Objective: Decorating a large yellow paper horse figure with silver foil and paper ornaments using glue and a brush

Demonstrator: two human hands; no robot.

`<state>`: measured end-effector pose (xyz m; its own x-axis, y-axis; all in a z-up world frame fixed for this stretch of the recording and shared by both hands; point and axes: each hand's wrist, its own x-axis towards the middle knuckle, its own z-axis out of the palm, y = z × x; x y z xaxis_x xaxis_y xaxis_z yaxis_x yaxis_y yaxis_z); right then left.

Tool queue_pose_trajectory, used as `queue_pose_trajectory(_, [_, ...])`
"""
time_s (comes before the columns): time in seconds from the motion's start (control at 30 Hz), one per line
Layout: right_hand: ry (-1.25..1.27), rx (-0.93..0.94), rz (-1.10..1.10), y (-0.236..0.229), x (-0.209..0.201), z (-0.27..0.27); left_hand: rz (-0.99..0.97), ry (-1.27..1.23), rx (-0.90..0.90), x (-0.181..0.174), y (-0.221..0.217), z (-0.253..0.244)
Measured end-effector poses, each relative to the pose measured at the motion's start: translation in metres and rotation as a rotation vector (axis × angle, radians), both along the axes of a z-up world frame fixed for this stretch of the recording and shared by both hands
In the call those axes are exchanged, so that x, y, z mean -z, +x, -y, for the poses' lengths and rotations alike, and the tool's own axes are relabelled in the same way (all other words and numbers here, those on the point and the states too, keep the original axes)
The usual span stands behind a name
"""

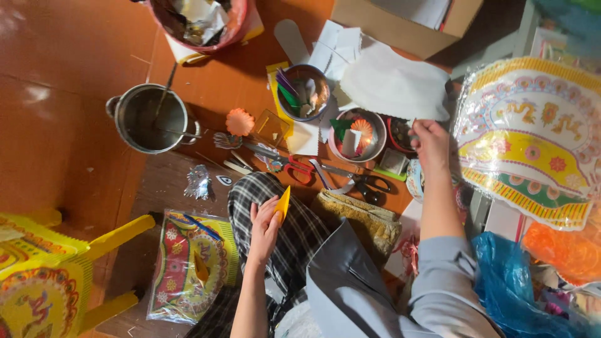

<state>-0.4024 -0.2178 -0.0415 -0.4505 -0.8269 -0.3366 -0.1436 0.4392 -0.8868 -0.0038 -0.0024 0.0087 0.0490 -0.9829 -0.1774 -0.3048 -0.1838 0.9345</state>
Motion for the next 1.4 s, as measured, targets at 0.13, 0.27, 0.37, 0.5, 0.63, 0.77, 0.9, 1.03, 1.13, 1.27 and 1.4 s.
queue_pose_trajectory(0.13, [-0.065, -0.049, 0.421, 0.039, -0.028, -0.016, -0.097, -0.022, -0.026, 0.014, 0.005, -0.009])
queue_pose_trajectory(0.27, [-0.190, -0.301, 0.529, 0.112, -0.038, -0.037, -0.174, 0.035, -0.108, -0.010, 0.009, -0.022])
queue_pose_trajectory(0.37, [-0.126, -0.422, 0.763, 0.196, -0.059, -0.072, -0.390, 0.024, -0.250, -0.023, 0.020, -0.039])
queue_pose_trajectory(0.5, [0.099, -0.546, 1.043, 0.303, -0.076, -0.141, -0.328, -0.285, -0.300, -0.084, 0.046, -0.059])
queue_pose_trajectory(0.63, [0.300, -0.559, 1.213, 0.375, -0.073, -0.202, -0.249, -0.450, -0.388, -0.137, 0.073, -0.094])
queue_pose_trajectory(0.77, [0.512, -0.490, 1.282, 0.402, -0.045, -0.231, -0.158, -0.488, -0.518, -0.119, 0.093, -0.132])
queue_pose_trajectory(0.9, [0.562, -0.479, 1.336, 0.426, -0.095, -0.258, -0.089, -0.477, -0.620, -0.119, 0.104, -0.159])
queue_pose_trajectory(1.03, [0.528, -0.510, 1.336, 0.437, -0.134, -0.279, -0.129, -0.478, -0.661, -0.104, 0.110, -0.174])
queue_pose_trajectory(1.13, [0.520, -0.643, 1.196, 0.444, -0.145, -0.282, -0.188, -0.426, -0.695, -0.125, 0.115, -0.183])
queue_pose_trajectory(1.27, [0.431, -0.931, 0.969, 0.460, -0.140, -0.252, -0.189, -0.315, -0.767, -0.118, 0.125, -0.202])
queue_pose_trajectory(1.4, [0.431, -1.073, 0.677, 0.498, -0.086, -0.168, -0.240, -0.114, -1.031, -0.051, 0.123, -0.232])
